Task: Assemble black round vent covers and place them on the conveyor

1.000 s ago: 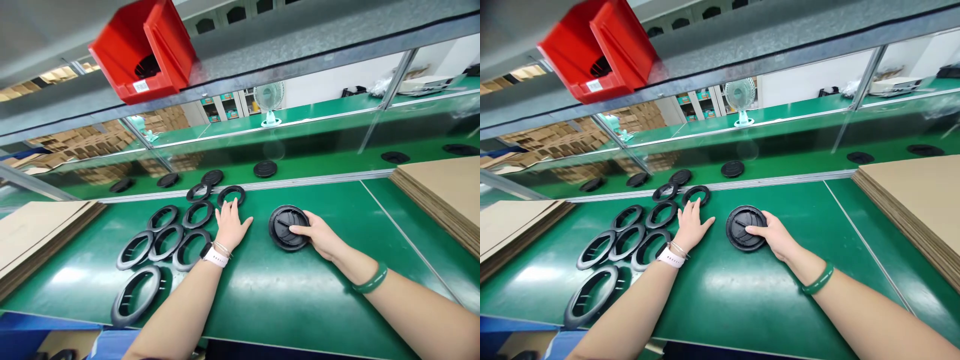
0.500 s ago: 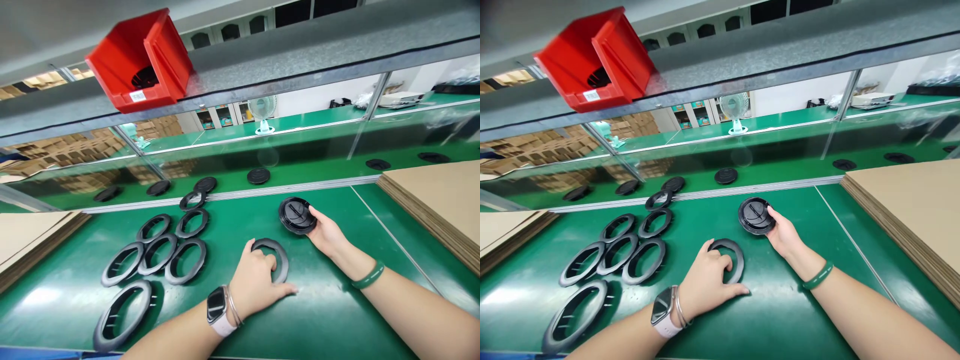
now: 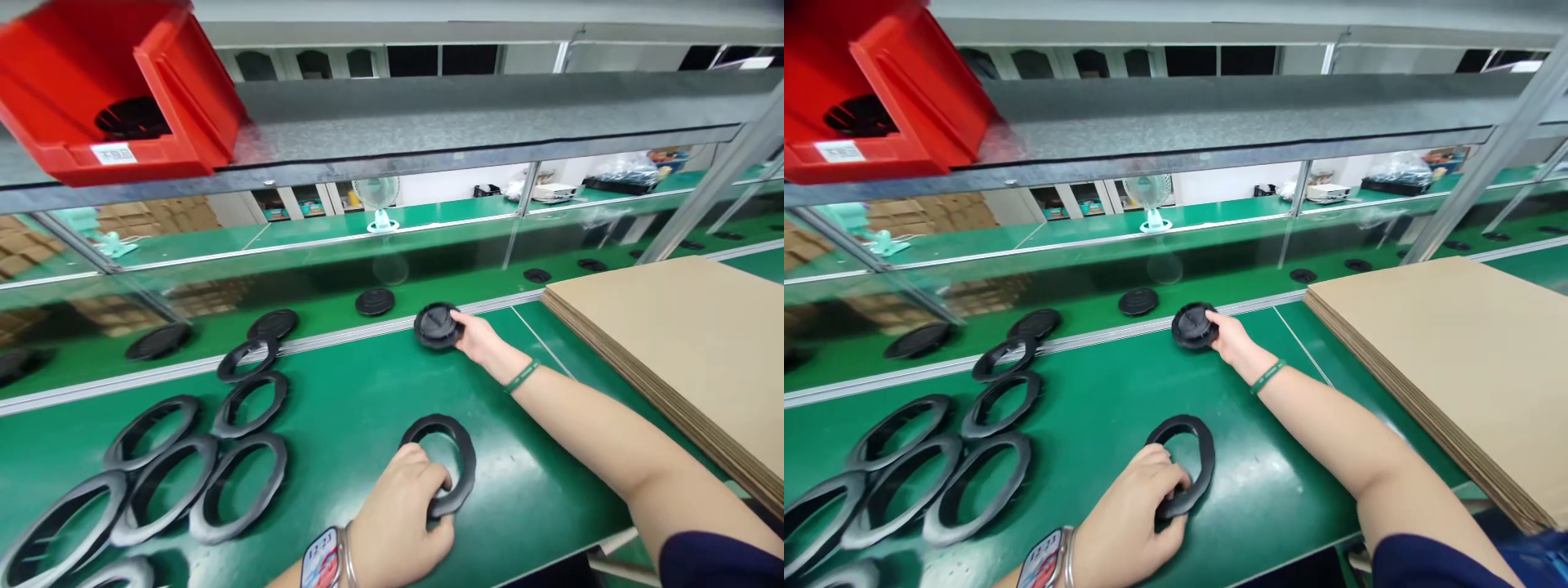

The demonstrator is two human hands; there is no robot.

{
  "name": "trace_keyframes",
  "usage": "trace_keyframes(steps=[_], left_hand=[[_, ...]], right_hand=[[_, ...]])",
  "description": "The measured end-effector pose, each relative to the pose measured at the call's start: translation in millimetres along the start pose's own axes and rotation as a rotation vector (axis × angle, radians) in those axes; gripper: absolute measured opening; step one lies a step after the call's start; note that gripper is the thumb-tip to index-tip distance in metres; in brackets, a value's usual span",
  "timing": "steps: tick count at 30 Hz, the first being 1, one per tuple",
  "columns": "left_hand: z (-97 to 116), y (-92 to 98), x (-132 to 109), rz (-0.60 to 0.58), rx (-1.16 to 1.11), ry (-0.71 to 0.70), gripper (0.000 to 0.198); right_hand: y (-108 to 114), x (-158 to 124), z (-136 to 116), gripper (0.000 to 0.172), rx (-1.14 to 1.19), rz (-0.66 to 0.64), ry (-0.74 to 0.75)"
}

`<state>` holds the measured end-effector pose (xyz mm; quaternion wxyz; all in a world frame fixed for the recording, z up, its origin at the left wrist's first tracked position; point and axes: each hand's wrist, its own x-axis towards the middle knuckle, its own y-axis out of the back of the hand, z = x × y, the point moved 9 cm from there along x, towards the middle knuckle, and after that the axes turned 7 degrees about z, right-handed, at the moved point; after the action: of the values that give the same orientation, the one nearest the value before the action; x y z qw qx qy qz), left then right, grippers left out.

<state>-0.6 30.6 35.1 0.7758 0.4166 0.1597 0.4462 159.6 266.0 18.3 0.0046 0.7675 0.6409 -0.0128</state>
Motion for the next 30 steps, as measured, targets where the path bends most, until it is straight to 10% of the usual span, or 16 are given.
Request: trace_keyframes(steps=[6, 15, 20, 26, 30], left_hand=[[3.3, 3.7, 4.8, 0.008, -0.259, -0.047, 0.021], [-37.9, 8.1, 13.0, 0.149, -1.151, 0.242, 0.032], [-61.6, 9.1, 24.4, 0.294, -1.272, 0.333, 0.037], [-66.9, -10.8, 29.2, 0.176, -1.293, 0.416, 0.050], [-55.9, -30.4, 28.9, -0.062, -1.255, 0.390, 0.046]], right_hand=[[23.8, 60.1, -20.4, 0.039, -0.451, 0.086, 0.309], [39.7, 77.8, 17.8, 0.053, -0.850, 0.118, 0.466], [39.6, 70.3, 13.6, 0.055, -0.881, 0.151, 0.561], [11.8, 39.4, 2.3, 0.057, -0.814, 0.066, 0.721], [-55.1, 2.4, -33.6, 0.062, -0.717, -0.151, 0.755]])
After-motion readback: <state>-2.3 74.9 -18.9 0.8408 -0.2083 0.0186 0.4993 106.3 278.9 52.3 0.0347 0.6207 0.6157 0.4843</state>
